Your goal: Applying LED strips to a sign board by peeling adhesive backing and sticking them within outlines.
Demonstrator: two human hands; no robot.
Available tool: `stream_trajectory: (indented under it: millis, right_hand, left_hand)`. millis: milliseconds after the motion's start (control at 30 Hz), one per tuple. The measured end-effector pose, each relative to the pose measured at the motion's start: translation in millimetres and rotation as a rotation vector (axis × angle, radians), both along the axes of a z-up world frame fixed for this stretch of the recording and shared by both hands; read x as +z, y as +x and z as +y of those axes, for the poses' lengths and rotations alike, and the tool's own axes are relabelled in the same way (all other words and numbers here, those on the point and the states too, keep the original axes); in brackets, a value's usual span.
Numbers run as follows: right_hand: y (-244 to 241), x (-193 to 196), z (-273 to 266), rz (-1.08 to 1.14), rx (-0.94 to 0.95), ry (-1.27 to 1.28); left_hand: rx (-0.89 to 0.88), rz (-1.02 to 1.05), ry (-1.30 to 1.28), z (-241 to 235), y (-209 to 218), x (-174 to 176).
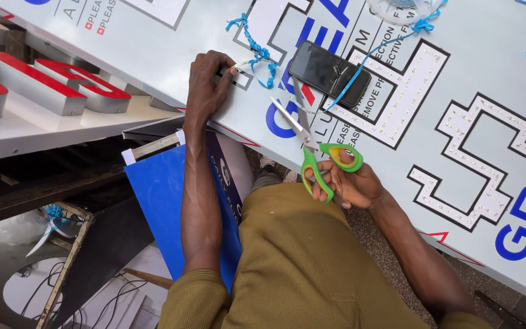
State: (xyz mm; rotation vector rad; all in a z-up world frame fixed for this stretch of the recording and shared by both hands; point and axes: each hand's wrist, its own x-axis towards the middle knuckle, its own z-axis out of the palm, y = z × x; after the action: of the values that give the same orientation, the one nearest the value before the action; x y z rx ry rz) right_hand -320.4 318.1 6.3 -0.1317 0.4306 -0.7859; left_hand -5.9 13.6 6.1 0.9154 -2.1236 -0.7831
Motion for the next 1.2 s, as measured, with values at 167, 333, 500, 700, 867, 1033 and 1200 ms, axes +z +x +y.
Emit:
stream_trajectory:
  millis: [167, 333, 500, 700, 867, 1033, 1200]
  right_hand:
    - [9, -13, -28, 0.016, 0.150, -0.087]
    - [39, 10, -57, 0.057, 0.109, -0.268]
    - [71, 24, -79, 0.480, -0.027, -0.262]
    - [81, 32, -80, 0.647, -0.023, -0.223]
    - [79, 34, -76, 0.570, -0.026, -0.210]
    - [89, 30, -89, 0.534, -0.053, -0.198]
    - [103, 28, -101, 0.626, -0.071, -0.196]
  left_hand:
    - [-0.009, 0.002, -0.016, 0, -1, 0]
    - [-0.012, 0.019, -0.021, -2, 0, -2]
    - [-0.040, 0.066, -0.085, -2, -2, -1]
    - [-0.035, 0.074, -0.116, -5, -1, -3]
    - [0.006, 0.068, -0.082, -4, -1, -5]
    - [-0.020, 0.091, -0.100, -4, -2, -1]
    - [-0.012, 0.089, -0.129, -6, 0, -11]
